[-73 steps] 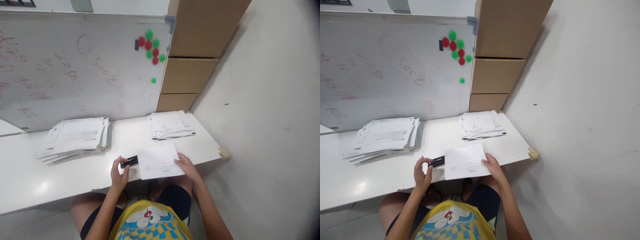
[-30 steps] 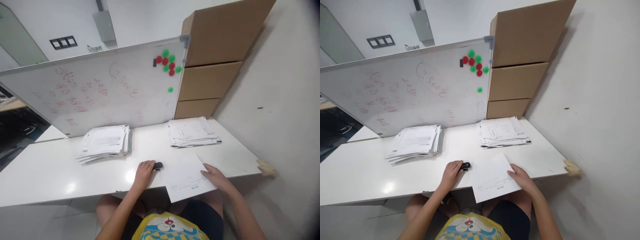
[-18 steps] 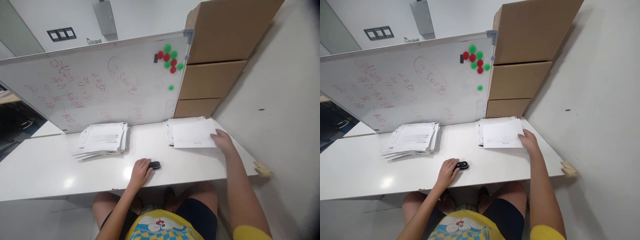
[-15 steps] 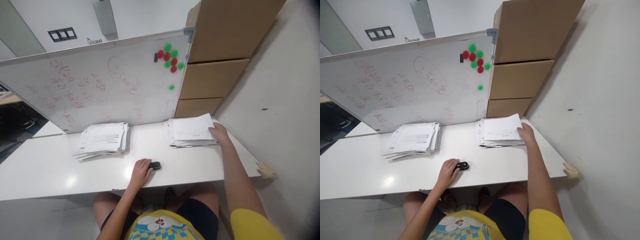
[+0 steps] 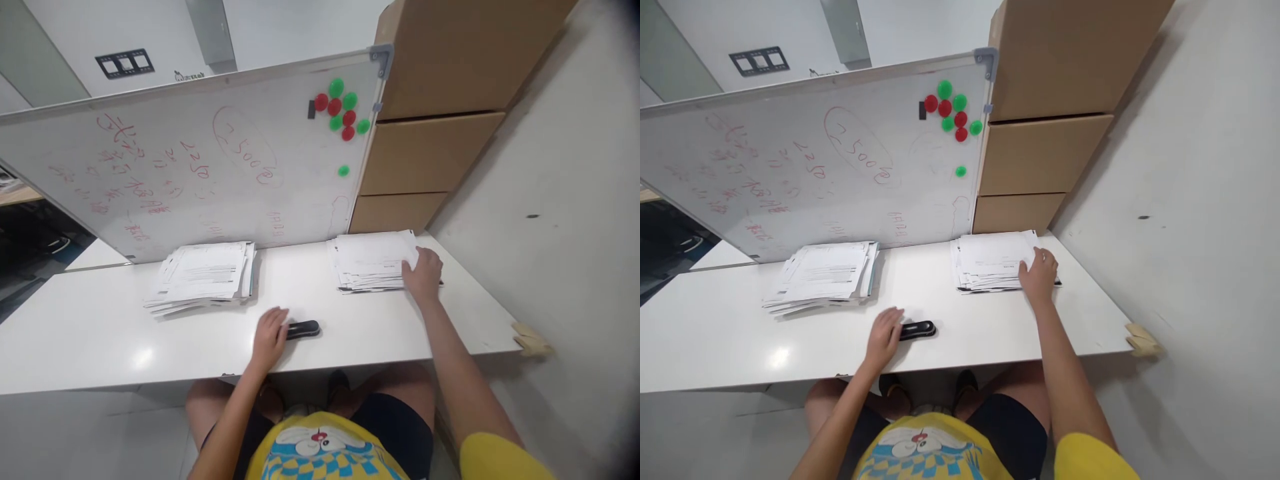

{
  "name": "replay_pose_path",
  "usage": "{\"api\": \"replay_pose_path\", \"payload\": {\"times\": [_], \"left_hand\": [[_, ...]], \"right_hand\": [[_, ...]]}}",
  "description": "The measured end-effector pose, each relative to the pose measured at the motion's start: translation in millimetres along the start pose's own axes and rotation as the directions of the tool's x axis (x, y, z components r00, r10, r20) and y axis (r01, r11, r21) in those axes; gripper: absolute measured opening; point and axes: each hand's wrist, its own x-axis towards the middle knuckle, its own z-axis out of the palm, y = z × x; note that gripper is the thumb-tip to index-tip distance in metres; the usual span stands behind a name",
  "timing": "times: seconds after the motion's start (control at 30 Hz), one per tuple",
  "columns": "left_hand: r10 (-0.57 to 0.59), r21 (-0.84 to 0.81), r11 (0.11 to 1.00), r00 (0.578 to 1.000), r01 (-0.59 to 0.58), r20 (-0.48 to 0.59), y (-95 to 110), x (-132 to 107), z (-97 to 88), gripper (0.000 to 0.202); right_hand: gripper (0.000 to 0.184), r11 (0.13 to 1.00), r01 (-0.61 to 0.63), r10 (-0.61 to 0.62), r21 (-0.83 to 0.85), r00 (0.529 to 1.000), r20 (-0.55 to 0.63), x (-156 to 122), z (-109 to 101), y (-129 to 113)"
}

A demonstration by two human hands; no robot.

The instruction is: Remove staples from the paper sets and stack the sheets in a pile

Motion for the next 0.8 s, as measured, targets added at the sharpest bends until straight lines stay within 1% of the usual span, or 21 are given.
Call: {"api": "replay_pose_path", "payload": {"times": [0.07,0.1,0.17,0.2,0.23,0.3,0.33,0.37,0.4,0.5,0.57,0.63,0.7,0.8], "left_hand": [[-0.048,0.106,0.993,0.998,0.053,-0.049,-34,15,-17.3,0.031],[-0.1,0.183,0.977,0.992,0.113,-0.079,-53,25,-27.7,0.032],[-0.216,0.341,0.907,0.968,0.247,-0.128,-91,43,-48.2,0.045],[-0.259,0.399,0.874,0.96,0.278,-0.103,-107,51,-57.0,0.049],[-0.285,0.442,0.853,0.957,0.278,-0.053,-119,56,-64.2,0.049],[-0.3,0.485,0.841,0.953,0.238,0.052,-131,61,-73.6,0.039],[-0.303,0.498,0.838,0.949,0.225,0.081,-132,61,-76.3,0.033],[-0.321,0.516,0.823,0.943,0.236,0.081,-130,59,-78.2,0.029],[-0.358,0.541,0.796,0.932,0.271,0.061,-127,57,-79.7,0.027],[-0.503,0.617,0.666,0.863,0.419,-0.044,-111,49,-85.5,0.025],[-0.54,0.646,0.598,0.834,0.474,-0.112,-102,45,-90.1,0.027],[-0.551,0.671,0.553,0.821,0.493,-0.149,-94,43,-93.4,0.029],[-0.575,0.696,0.521,0.805,0.495,-0.142,-89,41,-94.2,0.03],[-0.6,0.701,0.514,0.791,0.495,-0.118,-84,40,-93.2,0.028]], "right_hand": [[0.053,0.999,0.033,-0.034,0.024,0.999,0.004,-40,-2,9],[0.053,0.997,0.047,-0.047,0.062,0.999,0.0,-62,-4,14],[0.054,0.99,0.035,-0.04,0.136,0.999,0.035,-103,-11,25],[0.052,0.986,0.009,-0.019,0.168,0.998,0.058,-120,-15,29],[0.05,0.981,-0.016,0.003,0.193,0.998,0.07,-136,-20,32],[0.045,0.97,-0.052,0.034,0.237,0.996,0.081,-160,-30,31],[0.043,0.963,-0.07,0.051,0.259,0.995,0.081,-168,-36,27],[0.042,0.954,-0.096,0.074,0.283,0.994,0.084,-175,-41,22],[0.041,0.941,-0.133,0.11,0.312,0.99,0.091,-181,-45,16],[0.042,0.876,-0.27,0.241,0.399,0.963,0.123,-191,-56,-5],[0.041,0.842,-0.312,0.28,0.441,0.95,0.137,-192,-60,-18],[0.039,0.83,-0.303,0.264,0.468,0.953,0.148,-191,-62,-30],[0.036,0.825,-0.273,0.222,0.495,0.962,0.16,-189,-62,-42],[0.033,0.791,-0.262,0.196,0.553,0.964,0.177,-185,-57,-58]]}}
